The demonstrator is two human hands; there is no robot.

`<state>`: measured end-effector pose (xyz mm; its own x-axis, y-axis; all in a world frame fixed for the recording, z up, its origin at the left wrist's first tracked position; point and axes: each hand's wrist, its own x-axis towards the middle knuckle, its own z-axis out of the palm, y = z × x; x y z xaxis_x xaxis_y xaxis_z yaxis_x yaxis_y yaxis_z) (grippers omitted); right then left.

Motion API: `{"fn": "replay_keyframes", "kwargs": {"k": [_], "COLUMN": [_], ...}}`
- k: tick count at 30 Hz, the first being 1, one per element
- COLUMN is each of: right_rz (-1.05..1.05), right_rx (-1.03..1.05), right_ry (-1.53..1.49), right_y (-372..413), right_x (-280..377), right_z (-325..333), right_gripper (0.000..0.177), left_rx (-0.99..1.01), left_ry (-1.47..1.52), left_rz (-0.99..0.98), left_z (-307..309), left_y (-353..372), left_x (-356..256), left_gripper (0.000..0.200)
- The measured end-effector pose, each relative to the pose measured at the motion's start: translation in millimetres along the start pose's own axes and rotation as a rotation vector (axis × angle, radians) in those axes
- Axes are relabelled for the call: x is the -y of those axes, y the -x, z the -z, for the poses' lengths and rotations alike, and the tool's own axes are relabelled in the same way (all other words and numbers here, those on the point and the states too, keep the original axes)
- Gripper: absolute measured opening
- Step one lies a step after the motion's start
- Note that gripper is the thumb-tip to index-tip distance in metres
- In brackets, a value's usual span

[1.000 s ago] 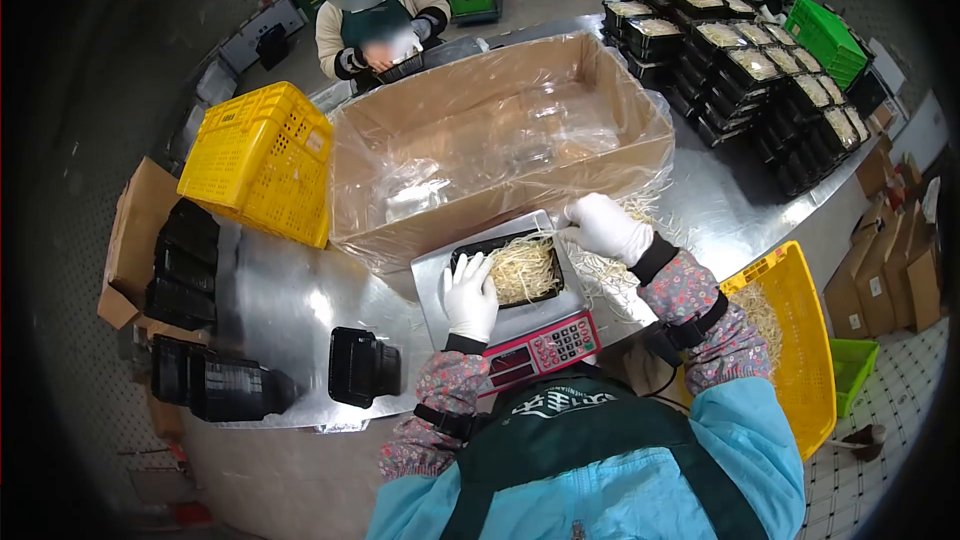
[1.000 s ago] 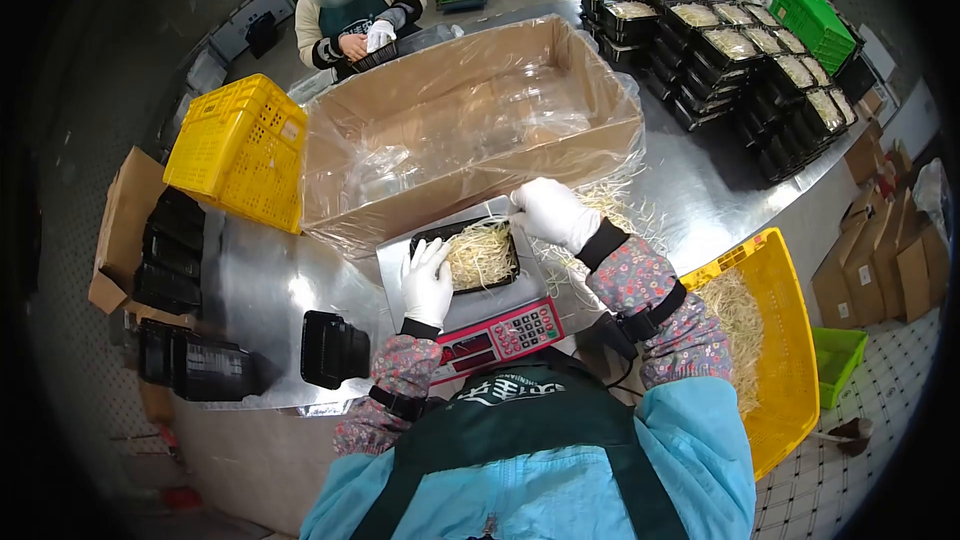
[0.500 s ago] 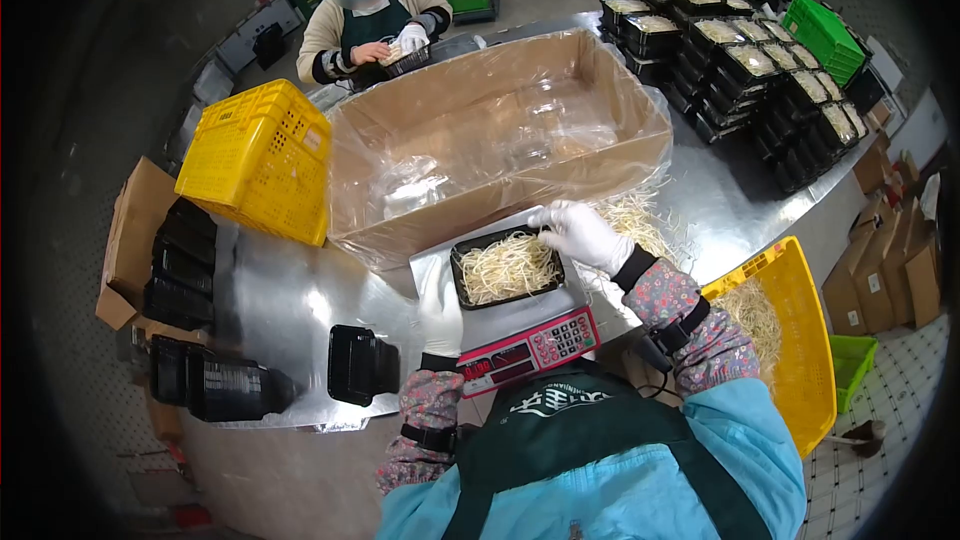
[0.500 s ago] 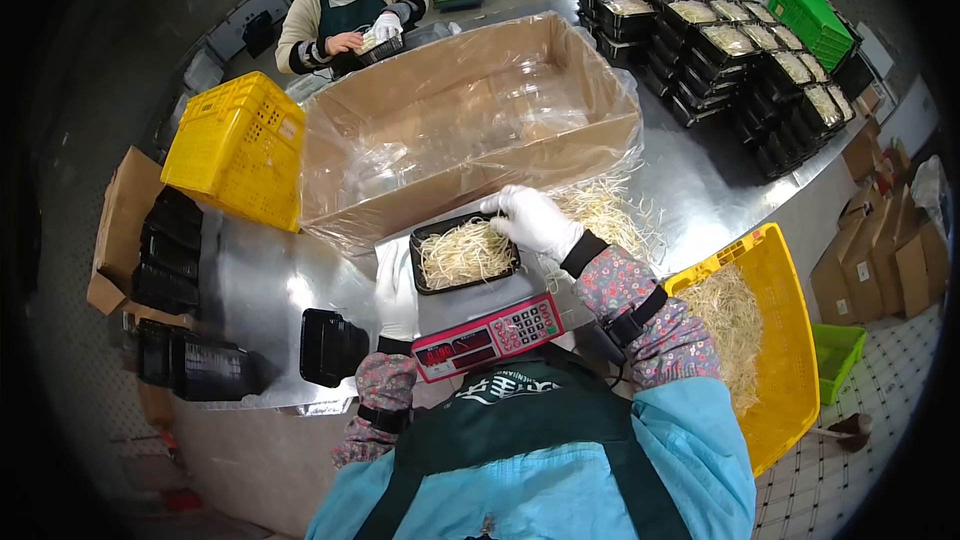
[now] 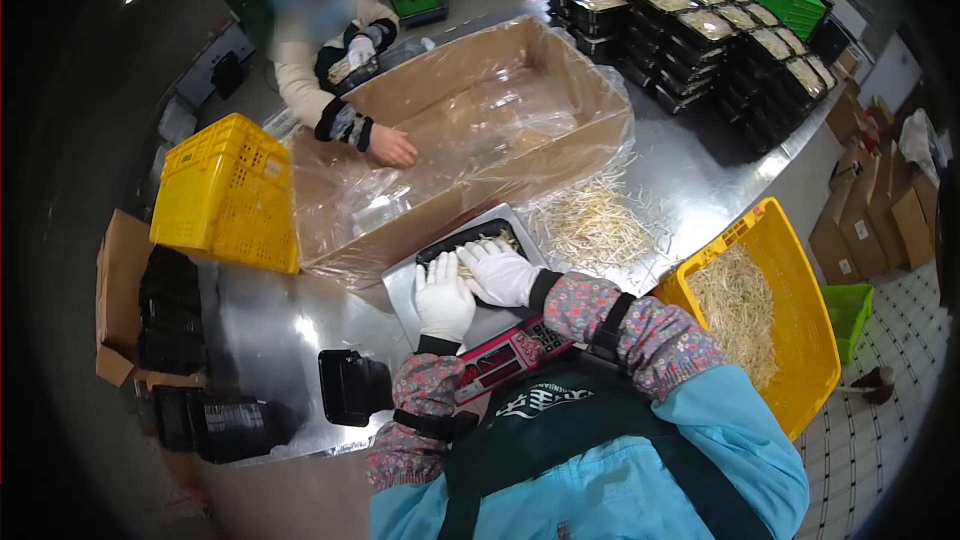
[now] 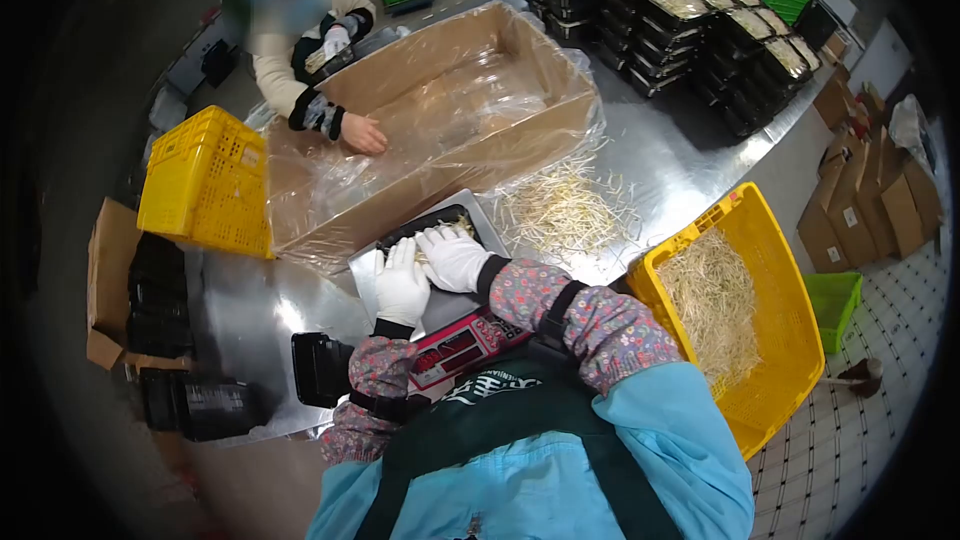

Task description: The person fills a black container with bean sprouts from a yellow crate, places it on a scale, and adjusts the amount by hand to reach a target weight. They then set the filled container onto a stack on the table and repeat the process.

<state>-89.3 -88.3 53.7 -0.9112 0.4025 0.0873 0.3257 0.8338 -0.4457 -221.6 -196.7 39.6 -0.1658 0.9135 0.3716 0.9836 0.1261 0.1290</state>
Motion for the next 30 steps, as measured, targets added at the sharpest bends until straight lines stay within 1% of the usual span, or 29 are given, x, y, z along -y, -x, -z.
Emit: {"fn": "replay_keyframes", "kwargs": {"k": [3, 6, 7, 8, 9, 10, 11, 13, 15, 16, 17, 19, 20, 23, 24, 25, 26, 27, 29, 30], "right_rz": [0.001, 0.033, 0.062, 0.133, 0.194, 0.185, 0.177, 0.039, -0.022, -0.008, 0.067, -0.02, -0.003, 0.019, 0.043, 0.039, 0.033, 0.023, -0.183, -0.239], "right_rx": [-0.037, 0.085, 0.117, 0.062, -0.057, -0.175, -0.259, -0.172, 0.065, 0.167, 0.137, 0.156, 0.14, 0.256, 0.266, 0.241, 0.219, 0.196, 0.144, 0.144], "right_ry": [0.008, -0.044, -0.065, -0.143, -0.316, -0.493, -0.451, -0.744, -0.889, -0.854, -0.588, -0.334, -0.396, -0.439, -0.414, -0.495, -0.576, -0.657, -0.889, -1.056], "right_y": [-9.5, -10.3, -7.4, -7.6, -6.8, -1.8, -0.3, 0.9, -4.7, -4.7, -6.9, -8.3, -11.0, -16.7, -19.4, -21.0, -20.3, -19.2, -16.9, -13.6], "right_x": [-4.5, -6.9, -10.1, -21.5, -28.2, -23.4, -25.5, -22.3, -19.3, -10.2, -8.1, -7.1, -11.3, -13.4, -16.5, -17.3, -17.9, -17.6, -16.4, -15.0], "right_z": [-4.1, 15.4, 26.6, 29.2, 36.5, 55.6, 69.5, 82.8, 65.1, 60.6, 46.5, 13.2, 7.4, 18.7, 23.6, 33.0, 43.3, 54.3, 77.5, 91.8], "right_gripper": [0.062, 0.067, 0.068, 0.066, 0.057, 0.048, 0.04, 0.032, 0.03, 0.031, 0.034, 0.037, 0.037, 0.036, 0.033, 0.032, 0.031, 0.03, 0.029, 0.028], "left_rx": [0.032, 0.041, -0.017, -0.074, -0.134, -0.195, -0.258, -0.388, -0.456, -0.466, -0.475, -0.409, -0.374, -0.233, -0.186, -0.139, -0.112, -0.06, 0.052, 0.051], "left_ry": [0.064, 0.212, 0.331, 0.446, 0.557, 0.686, 0.635, 0.567, 0.45, 0.387, 0.326, 0.197, 0.157, 0.047, 0.054, 0.063, 0.06, 0.074, 0.099, 0.102], "left_rz": [0.079, 0.133, 0.145, 0.161, 0.178, 0.257, 0.287, 0.407, 0.54, 0.614, 0.688, 0.793, 0.817, 0.949, 0.954, 0.958, 0.917, 0.94, 0.974, 0.968], "left_z": [2.1, 19.1, 27.6, 36.5, 43.7, 42.2, 63.3, 80.6, 78.9, 79.2, 78.8, 79.0, 77.5, 72.7, 69.5, 62.2, 52.1, 48.8, 49.5, 47.6], "left_y": [-6.3, -4.7, -4.3, -2.2, 4.1, 14.8, 21.2, 46.0, 86.1, 104.6, 122.5, 159.3, 179.3, 226.3, 238.8, 253.2, 268.1, 273.6, 276.0, 275.2], "left_x": [0.7, -3.1, -2.5, 0.3, 6.1, 18.5, 20.8, 39.5, 73.1, 83.4, 91.6, 107.9, 117.2, 128.3, 131.6, 135.6, 142.8, 140.9, 135.3, 135.8], "left_gripper": [0.047, 0.049, 0.05, 0.051, 0.052, 0.052, 0.049, 0.046, 0.046, 0.046, 0.047, 0.048, 0.05, 0.05, 0.048, 0.046, 0.041, 0.04, 0.038, 0.035]}}
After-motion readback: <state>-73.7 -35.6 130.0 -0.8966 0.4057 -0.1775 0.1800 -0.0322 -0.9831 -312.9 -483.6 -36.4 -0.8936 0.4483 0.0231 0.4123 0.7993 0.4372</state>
